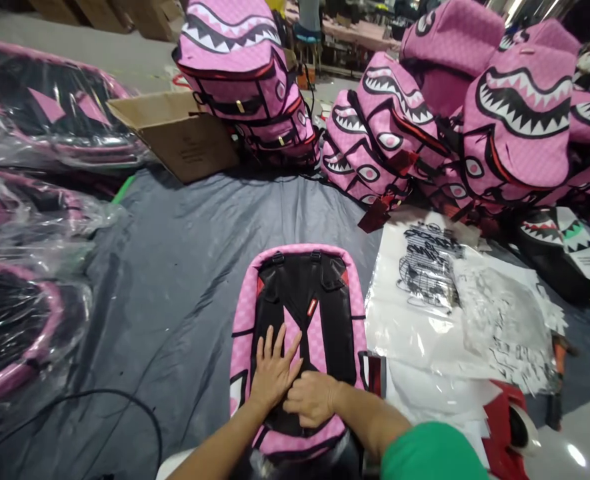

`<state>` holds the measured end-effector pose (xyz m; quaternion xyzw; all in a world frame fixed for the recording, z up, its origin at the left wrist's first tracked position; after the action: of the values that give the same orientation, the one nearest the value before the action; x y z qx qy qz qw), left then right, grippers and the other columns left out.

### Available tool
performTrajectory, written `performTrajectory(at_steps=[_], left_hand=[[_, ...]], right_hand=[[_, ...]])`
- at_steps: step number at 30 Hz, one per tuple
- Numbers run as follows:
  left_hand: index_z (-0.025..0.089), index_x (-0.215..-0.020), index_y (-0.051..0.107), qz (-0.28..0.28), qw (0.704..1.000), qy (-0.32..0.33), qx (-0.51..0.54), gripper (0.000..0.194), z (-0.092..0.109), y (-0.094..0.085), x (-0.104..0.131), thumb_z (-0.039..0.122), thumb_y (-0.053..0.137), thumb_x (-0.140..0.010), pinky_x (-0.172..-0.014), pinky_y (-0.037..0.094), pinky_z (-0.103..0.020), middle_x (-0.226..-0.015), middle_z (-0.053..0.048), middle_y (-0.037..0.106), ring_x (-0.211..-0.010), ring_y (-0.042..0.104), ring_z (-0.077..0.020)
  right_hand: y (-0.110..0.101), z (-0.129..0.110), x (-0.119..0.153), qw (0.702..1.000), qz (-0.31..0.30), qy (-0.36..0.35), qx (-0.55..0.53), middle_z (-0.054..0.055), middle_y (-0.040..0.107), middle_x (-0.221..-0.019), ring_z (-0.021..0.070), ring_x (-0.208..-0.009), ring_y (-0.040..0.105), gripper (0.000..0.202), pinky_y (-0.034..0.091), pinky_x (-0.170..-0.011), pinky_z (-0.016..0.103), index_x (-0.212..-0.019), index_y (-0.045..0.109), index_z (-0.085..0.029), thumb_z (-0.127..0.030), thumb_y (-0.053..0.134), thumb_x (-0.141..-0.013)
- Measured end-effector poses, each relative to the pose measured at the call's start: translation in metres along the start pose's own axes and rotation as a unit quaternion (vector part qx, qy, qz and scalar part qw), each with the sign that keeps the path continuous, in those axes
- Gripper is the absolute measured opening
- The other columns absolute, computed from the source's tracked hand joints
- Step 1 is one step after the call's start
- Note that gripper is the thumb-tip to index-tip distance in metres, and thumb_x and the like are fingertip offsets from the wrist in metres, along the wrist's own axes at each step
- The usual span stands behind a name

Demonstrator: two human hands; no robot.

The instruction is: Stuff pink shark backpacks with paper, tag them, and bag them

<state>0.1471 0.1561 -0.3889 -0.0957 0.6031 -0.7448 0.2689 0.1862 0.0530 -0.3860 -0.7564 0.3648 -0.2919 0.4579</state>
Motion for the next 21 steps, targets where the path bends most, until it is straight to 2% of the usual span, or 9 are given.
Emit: performTrajectory(at_steps=[3,6,8,9,11,13,17,19,21], left_hand=[[0.034,-0.147,0.048,-0.033,0.999,-0.014,0.016,0.060,-0.004,0.011,-0.004,0.038,0.059,-0.089,-0.119,0.013,-0.066,-0.164,-0.011,0.029,-0.152,0.015,-0.0436],[0.033,-0.147,0.047,-0.048,0.998,-0.027,0.010,0.059,-0.002,0.010,-0.004,0.037,0.058,-0.089,-0.119,0.014,-0.065,-0.163,-0.012,0.031,-0.151,0.018,-0.0438],[0.032,-0.148,0.045,-0.048,0.998,-0.030,-0.001,0.058,0.004,0.006,0.006,0.035,0.055,-0.091,-0.119,0.015,-0.064,-0.163,-0.012,0.031,-0.152,0.017,-0.0425],[0.032,-0.149,0.044,-0.045,0.999,-0.028,-0.007,0.058,0.008,0.004,0.015,0.036,0.054,-0.092,-0.120,0.016,-0.063,-0.163,-0.012,0.030,-0.152,0.016,-0.0417],[0.031,-0.151,0.041,-0.041,0.999,-0.022,-0.011,0.060,0.016,0.002,0.038,0.042,0.054,-0.093,-0.120,0.015,-0.062,-0.164,-0.013,0.027,-0.153,0.013,-0.0409],[0.030,-0.152,0.038,-0.051,0.999,-0.012,-0.005,0.070,0.022,0.002,0.060,0.057,0.055,-0.089,-0.119,0.015,-0.062,-0.165,-0.015,0.024,-0.153,0.010,-0.0423],[0.028,-0.154,0.030,-0.118,0.993,0.027,0.012,0.098,0.030,0.001,0.082,0.081,0.055,-0.076,-0.116,0.013,-0.069,-0.167,-0.018,0.014,-0.152,0.004,-0.0485],[0.032,-0.154,0.029,-0.163,0.985,0.059,0.018,0.096,0.038,0.001,0.086,0.083,0.052,-0.076,-0.114,0.011,-0.073,-0.167,-0.017,0.015,-0.151,0.004,-0.0502],[0.037,-0.152,0.030,-0.210,0.975,0.076,0.017,0.088,0.045,0.003,0.091,0.082,0.048,-0.079,-0.114,0.010,-0.074,-0.166,-0.014,0.020,-0.151,0.006,-0.0501]], right_hand=[[0.011,0.005,0.000,0.999,0.013,0.039,-0.016,0.002,0.072,-0.092,0.0216,-0.089,0.062,0.029,0.044,-0.080,0.033,-0.109,0.065,-0.028,-0.032,0.058,-0.081],[0.011,0.001,-0.002,0.999,0.031,0.033,-0.008,0.004,0.071,-0.088,0.0219,-0.086,0.061,0.032,0.046,-0.079,0.034,-0.106,0.068,-0.023,-0.033,0.059,-0.077],[0.001,0.000,0.003,0.991,0.096,0.094,0.005,0.006,0.071,-0.091,0.0223,-0.088,0.061,0.029,0.048,-0.080,0.036,-0.104,0.069,-0.020,-0.028,0.058,-0.078],[-0.007,0.002,0.011,0.976,0.152,0.156,0.013,0.008,0.071,-0.096,0.0228,-0.092,0.061,0.030,0.048,-0.083,0.037,-0.106,0.069,-0.019,-0.024,0.056,-0.079],[-0.022,0.004,0.037,0.915,0.269,0.298,0.036,0.012,0.069,-0.115,0.0249,-0.108,0.060,0.038,0.046,-0.097,0.044,-0.119,0.066,-0.019,-0.016,0.052,-0.083],[-0.027,0.002,0.065,0.857,0.324,0.395,0.070,0.013,0.058,-0.139,0.0278,-0.130,0.050,0.051,0.037,-0.110,0.051,-0.138,0.056,-0.021,-0.015,0.049,-0.088],[-0.016,-0.001,0.083,0.847,0.282,0.439,0.107,0.013,0.040,-0.158,0.0342,-0.147,0.032,0.058,0.031,-0.116,0.056,-0.152,0.041,-0.019,-0.030,0.050,-0.096],[-0.011,0.002,0.084,0.851,0.278,0.436,0.093,0.014,0.039,-0.158,0.0357,-0.146,0.032,0.057,0.032,-0.116,0.057,-0.151,0.043,-0.017,-0.035,0.051,-0.098],[-0.014,0.010,0.087,0.854,0.307,0.417,0.054,0.012,0.048,-0.152,0.0328,-0.143,0.039,0.049,0.036,-0.115,0.053,-0.141,0.055,-0.020,-0.037,0.055,-0.096]])
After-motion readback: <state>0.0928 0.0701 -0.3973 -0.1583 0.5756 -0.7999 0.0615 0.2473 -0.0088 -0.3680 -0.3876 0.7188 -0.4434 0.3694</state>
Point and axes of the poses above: each hand's wrist, its own x-axis away from the middle knuckle, its own y-axis out of the palm, z = x × y, the point moved 6 cm from there along -x, towards the middle knuckle
